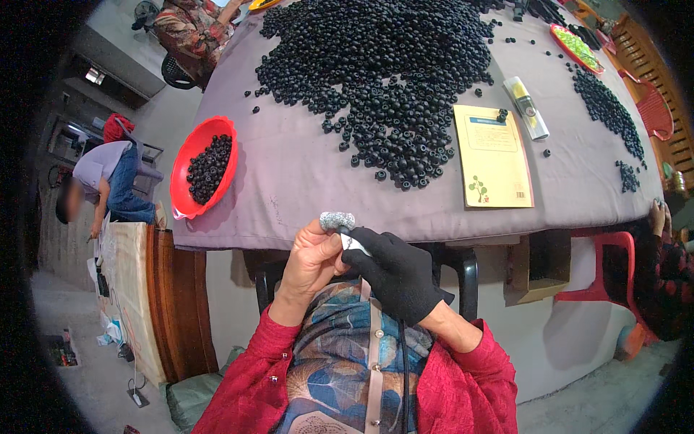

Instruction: The person trims small plastic parts with a trimming tool at a workbench.

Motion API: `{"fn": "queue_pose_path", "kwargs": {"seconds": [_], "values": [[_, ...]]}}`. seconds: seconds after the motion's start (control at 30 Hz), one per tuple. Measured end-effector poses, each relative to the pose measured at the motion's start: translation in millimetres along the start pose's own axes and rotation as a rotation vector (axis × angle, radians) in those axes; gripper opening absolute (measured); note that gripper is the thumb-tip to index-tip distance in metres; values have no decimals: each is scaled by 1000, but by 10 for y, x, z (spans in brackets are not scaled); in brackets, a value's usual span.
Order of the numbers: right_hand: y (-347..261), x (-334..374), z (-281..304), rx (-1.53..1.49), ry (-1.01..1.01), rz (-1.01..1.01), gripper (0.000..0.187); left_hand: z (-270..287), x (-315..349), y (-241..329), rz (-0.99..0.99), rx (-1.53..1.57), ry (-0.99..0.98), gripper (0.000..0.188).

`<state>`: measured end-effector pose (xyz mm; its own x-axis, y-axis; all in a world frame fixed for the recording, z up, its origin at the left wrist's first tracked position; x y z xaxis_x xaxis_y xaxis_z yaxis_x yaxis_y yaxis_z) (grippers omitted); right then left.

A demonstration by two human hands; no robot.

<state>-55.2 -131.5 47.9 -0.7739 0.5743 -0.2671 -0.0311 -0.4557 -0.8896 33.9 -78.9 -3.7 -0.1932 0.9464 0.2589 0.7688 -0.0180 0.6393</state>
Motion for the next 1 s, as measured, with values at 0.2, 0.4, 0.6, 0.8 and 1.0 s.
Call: {"fn": "queue_pose_path", "kwargs": {"seconds": [0.2, 0.4, 0.6, 0.8, 1.0], "values": [[57, 21, -26, -41, 9, -13, 32, 33, 5, -18, -3, -14, 21, 16], [71, 23, -48, -67, 8, -16, 31, 41, 12, -17, -3, -18, 23, 16], [126, 35, -72, -96, -12, -66, 32, 46, 11, -18, -2, -17, 17, 16], [162, 26, -70, -169, 11, -79, 31, 41, 20, -14, 6, -41, 53, 16], [169, 32, -67, -180, 18, -82, 30, 18, 39, 10, -8, -92, 63, 16]]}}
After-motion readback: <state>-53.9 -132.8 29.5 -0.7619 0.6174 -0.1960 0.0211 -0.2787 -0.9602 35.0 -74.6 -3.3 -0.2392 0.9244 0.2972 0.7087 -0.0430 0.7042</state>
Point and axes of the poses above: each hand's wrist, its own x-axis away from the middle knuckle, its own z-axis out of the back of the hand, y = z × x, the point moved 10 cm from there along -x, towards the middle knuckle, and after that the axes turned 8 degrees about z, right-handed, at the moved point
